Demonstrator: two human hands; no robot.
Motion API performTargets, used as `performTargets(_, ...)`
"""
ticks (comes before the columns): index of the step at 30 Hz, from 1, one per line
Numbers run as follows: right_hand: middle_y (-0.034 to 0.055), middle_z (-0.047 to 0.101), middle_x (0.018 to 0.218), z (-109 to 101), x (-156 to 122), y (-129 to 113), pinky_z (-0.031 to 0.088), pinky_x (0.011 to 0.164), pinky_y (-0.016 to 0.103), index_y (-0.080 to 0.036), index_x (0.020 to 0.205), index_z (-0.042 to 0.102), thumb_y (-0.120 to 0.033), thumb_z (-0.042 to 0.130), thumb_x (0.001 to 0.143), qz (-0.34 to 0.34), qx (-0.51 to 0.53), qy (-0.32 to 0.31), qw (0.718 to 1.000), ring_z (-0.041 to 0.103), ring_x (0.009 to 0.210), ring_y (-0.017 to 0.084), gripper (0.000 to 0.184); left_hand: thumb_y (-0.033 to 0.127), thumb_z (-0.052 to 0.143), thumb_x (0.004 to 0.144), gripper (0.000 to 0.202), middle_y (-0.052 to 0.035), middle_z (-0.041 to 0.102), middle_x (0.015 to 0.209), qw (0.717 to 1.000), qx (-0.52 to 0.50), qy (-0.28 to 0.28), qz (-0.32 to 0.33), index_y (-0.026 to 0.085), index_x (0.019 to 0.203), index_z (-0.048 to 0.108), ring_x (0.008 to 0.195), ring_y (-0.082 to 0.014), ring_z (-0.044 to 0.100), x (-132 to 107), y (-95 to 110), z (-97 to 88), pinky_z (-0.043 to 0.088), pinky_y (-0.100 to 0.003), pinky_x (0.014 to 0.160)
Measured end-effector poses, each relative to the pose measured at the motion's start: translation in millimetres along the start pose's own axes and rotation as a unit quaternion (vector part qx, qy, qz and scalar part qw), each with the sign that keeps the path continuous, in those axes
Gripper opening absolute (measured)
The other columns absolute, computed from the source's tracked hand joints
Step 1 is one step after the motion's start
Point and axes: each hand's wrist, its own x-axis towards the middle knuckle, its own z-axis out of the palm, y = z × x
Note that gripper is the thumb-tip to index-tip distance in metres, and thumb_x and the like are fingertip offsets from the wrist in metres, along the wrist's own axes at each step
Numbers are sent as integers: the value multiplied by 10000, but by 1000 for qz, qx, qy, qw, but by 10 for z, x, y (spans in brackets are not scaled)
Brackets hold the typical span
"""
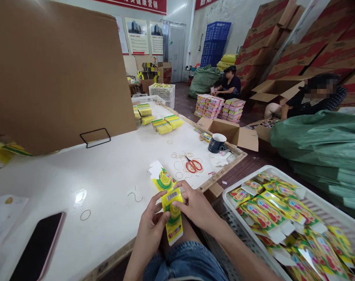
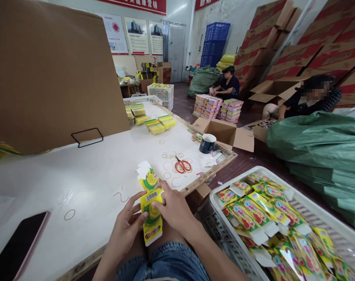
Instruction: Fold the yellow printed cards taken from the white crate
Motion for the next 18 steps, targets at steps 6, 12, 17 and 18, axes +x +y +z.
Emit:
performTargets(6, -62, 492, 576, 61, -31, 65, 314, 566, 219, -200, 1159, 410, -267, 563, 784, -13, 54, -21, 998, 468, 560, 122, 411, 359, 650, 799, 686, -208, 505, 1258, 1000, -25, 11, -8, 147, 1322, 260, 1068, -274, 572, 11, 39, -7, 503, -362, 821)
performTargets(12, -37, 548, 663, 59, 9, 60, 316, 595, 227, -195, 1153, 422, -231, 539, 763, 16, 5, -11, 1000, 482, 604, 126, 409, 348, 645, 802, 670, -194, 486, 1291, 1000, -18, 11, -14, 155, 1332, 282, 1058, -261, 580, 44, -29, 2, 505, -356, 833)
performTargets(17, -37, 533, 665, -8, 5, 143, 325, 615, 228, -220, 1150, 520, -293, 569, 817, -35, 13, 0, 999, 483, 623, 115, 345, 356, 680, 768, 720, -200, 532, 1234, 999, -40, 28, -18, 144, 1327, 279, 1017, -267, 600, 45, -3, -37, 516, -363, 801)
performTargets(18, -25, 564, 740, -10, 0, 188, 342, 629, 224, -225, 1124, 550, -308, 569, 830, -58, 44, 3, 997, 485, 645, 107, 306, 351, 684, 764, 721, -202, 544, 1217, 998, -48, 26, -17, 140, 1322, 280, 1005, -268, 605, 44, 9, -43, 517, -364, 793)
